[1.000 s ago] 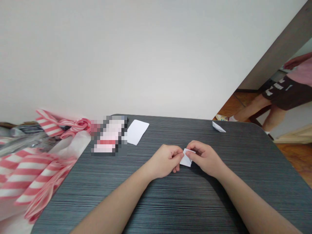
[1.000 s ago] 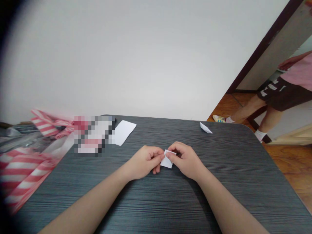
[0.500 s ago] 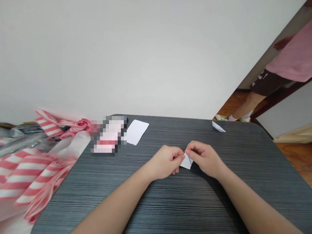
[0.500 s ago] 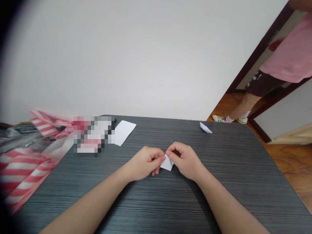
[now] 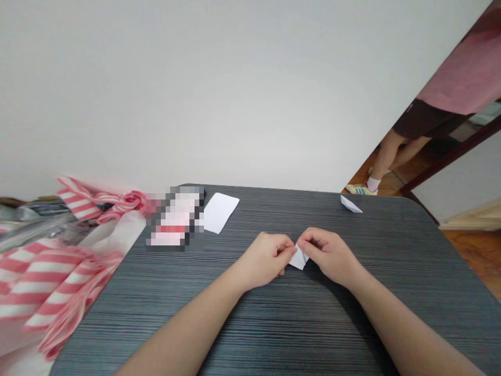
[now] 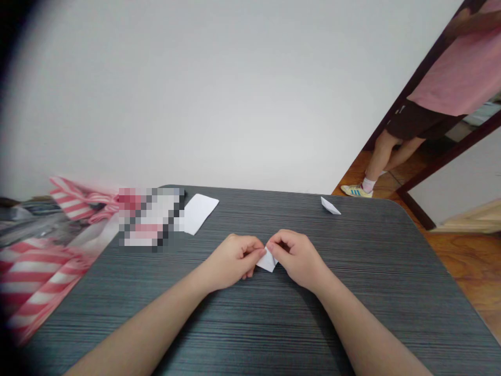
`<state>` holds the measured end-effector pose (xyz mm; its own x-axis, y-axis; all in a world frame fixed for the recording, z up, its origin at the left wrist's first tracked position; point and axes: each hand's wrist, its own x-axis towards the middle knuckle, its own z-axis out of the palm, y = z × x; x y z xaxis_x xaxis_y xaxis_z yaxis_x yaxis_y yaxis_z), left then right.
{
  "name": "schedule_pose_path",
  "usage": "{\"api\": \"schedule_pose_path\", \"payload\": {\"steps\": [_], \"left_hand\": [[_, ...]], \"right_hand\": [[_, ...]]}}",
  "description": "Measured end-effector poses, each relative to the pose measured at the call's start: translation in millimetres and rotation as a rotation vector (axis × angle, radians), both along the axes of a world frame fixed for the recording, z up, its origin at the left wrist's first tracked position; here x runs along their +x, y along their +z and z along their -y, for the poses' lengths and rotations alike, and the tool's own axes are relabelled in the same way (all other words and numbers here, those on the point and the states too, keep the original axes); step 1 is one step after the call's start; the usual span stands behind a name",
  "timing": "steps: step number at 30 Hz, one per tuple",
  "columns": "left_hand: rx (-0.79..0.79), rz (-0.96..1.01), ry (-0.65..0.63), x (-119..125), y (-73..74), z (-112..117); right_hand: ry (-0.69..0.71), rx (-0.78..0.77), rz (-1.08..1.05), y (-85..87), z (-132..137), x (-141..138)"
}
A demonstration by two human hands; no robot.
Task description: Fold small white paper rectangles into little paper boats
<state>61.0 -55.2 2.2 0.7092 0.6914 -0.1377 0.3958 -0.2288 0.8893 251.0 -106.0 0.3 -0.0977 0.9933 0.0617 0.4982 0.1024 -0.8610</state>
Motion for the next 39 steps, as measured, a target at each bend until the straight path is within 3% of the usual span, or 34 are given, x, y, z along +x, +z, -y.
{"api": "schedule_pose_path", "payload": {"steps": [6,12,28,34,39], "left_hand": [[0.01,0.019,0.012,-1.5,-0.4,-0.9],[0.0,0.031,0.015,-1.8,-0.1,-0.3],[-0.077,0.06,0.045,-3.6,-1.0,-1.7],[-0.116,0.088,0.059,-3.4,-0.9,-2.1],[-0.13,0.114,0.114,-3.2,-1.3,-3.2]], "right_hand": [[0.004,-0.114,0.008,-1.1,2.4,0.7],[0.038,-0.055,0.037,1.0,1.0,1.6],[0.075,-0.159,0.007,-1.3,2.3,4.6],[0.107,-0.104,0.061,1.4,1.1,5.4],[0.079,-0.232,0.0,1.1,3.1,3.5]]}}
